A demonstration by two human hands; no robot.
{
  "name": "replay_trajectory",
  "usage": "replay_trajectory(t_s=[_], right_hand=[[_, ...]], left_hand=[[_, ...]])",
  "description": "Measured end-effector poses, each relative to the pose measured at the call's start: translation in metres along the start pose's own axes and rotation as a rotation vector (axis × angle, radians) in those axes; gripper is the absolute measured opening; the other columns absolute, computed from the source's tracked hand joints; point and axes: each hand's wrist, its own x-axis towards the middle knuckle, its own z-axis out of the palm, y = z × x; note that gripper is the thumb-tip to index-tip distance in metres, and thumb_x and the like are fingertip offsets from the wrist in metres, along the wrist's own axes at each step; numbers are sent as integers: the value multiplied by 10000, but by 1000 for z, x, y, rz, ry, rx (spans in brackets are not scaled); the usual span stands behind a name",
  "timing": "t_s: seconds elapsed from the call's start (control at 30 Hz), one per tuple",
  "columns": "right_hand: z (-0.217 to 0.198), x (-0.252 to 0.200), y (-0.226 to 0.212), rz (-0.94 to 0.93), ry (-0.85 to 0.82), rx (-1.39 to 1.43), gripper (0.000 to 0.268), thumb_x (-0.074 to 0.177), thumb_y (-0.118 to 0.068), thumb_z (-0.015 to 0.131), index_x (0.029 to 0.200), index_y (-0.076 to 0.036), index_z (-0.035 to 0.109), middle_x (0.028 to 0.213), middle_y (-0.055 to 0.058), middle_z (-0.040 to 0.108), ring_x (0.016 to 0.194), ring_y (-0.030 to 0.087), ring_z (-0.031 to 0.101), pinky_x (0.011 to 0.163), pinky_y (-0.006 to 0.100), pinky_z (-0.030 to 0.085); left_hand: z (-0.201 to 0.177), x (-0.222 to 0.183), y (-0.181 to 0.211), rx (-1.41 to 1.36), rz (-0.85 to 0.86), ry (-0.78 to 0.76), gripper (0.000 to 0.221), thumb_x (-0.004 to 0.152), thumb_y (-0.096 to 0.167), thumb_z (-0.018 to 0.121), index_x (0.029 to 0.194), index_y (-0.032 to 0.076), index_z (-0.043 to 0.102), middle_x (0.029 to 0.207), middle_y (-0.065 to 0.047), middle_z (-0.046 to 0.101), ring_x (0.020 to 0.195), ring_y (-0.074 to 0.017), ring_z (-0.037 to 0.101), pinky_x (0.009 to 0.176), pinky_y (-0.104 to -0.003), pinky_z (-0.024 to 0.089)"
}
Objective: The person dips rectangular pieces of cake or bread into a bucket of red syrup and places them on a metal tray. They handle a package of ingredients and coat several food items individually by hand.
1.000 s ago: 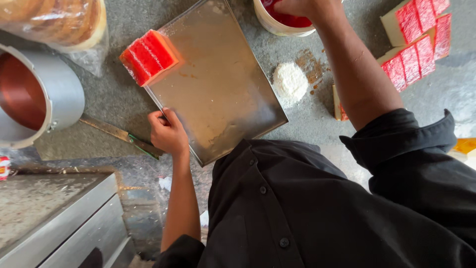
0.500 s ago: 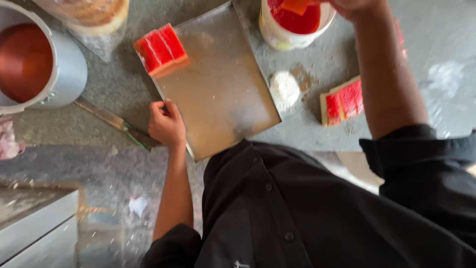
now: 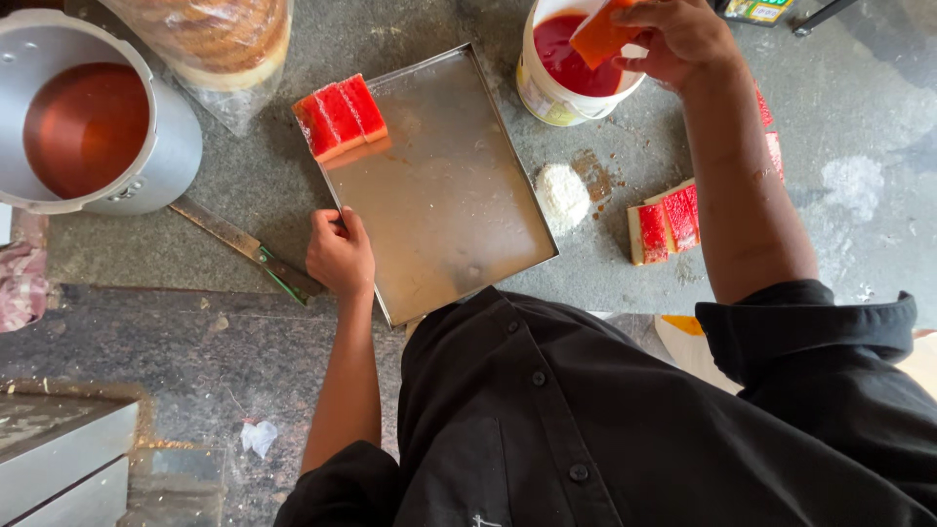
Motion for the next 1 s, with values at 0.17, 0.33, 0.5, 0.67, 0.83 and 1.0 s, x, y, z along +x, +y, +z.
replay_trajectory(t_s=[0.17,0.33,0.5,0.67,0.83,1.0], right_hand=[[-7,-3,4,-25,17,98,356,896,-103,729,1236,-110,622,1299,77,635,1286,322,594,1076,751,394],[-17,25,37,88,200,388,633,890,-308,830,1390,-46,544,1348,242,575,1306,424,585,1094,790,448],[-12,32,48,77,170,498,649,886,-236,812,1427,-83,489,1369,236,552,1252,460,652,1025,758,482],[4,31,51,7,33,409,534,979,-85,754,1394,-128,421,1410,246,543,1245,465,655,1012,699,600],[19,27,57,-72,84,282,616,914,74,763,1365,-183,430,1317,191,630,1199,441,693,935,632,592],[40,18,69,-526,98,-331,606,884,78,841,1342,-105,488,1297,171,642,1188,399,707,932,539,615]], left_hand=[[1,2,1,11,-9,4,202,985,286,705,924,116,615,641,-35,648,577,-298,659,535,-474,463],[3,1,0,0,-16,6,202,985,289,703,927,115,617,656,-22,662,580,-288,665,530,-467,466],[3,2,0,5,-6,2,205,981,293,705,929,114,620,646,-29,650,576,-290,658,535,-468,464],[3,2,2,17,-14,3,209,987,292,700,924,113,613,656,-21,655,579,-287,658,530,-466,456],[3,4,3,30,-24,-11,203,984,289,708,928,113,621,626,-17,639,555,-282,645,525,-461,451],[4,-1,3,10,-32,32,207,975,291,724,913,115,633,609,-18,617,540,-273,629,525,-454,449]])
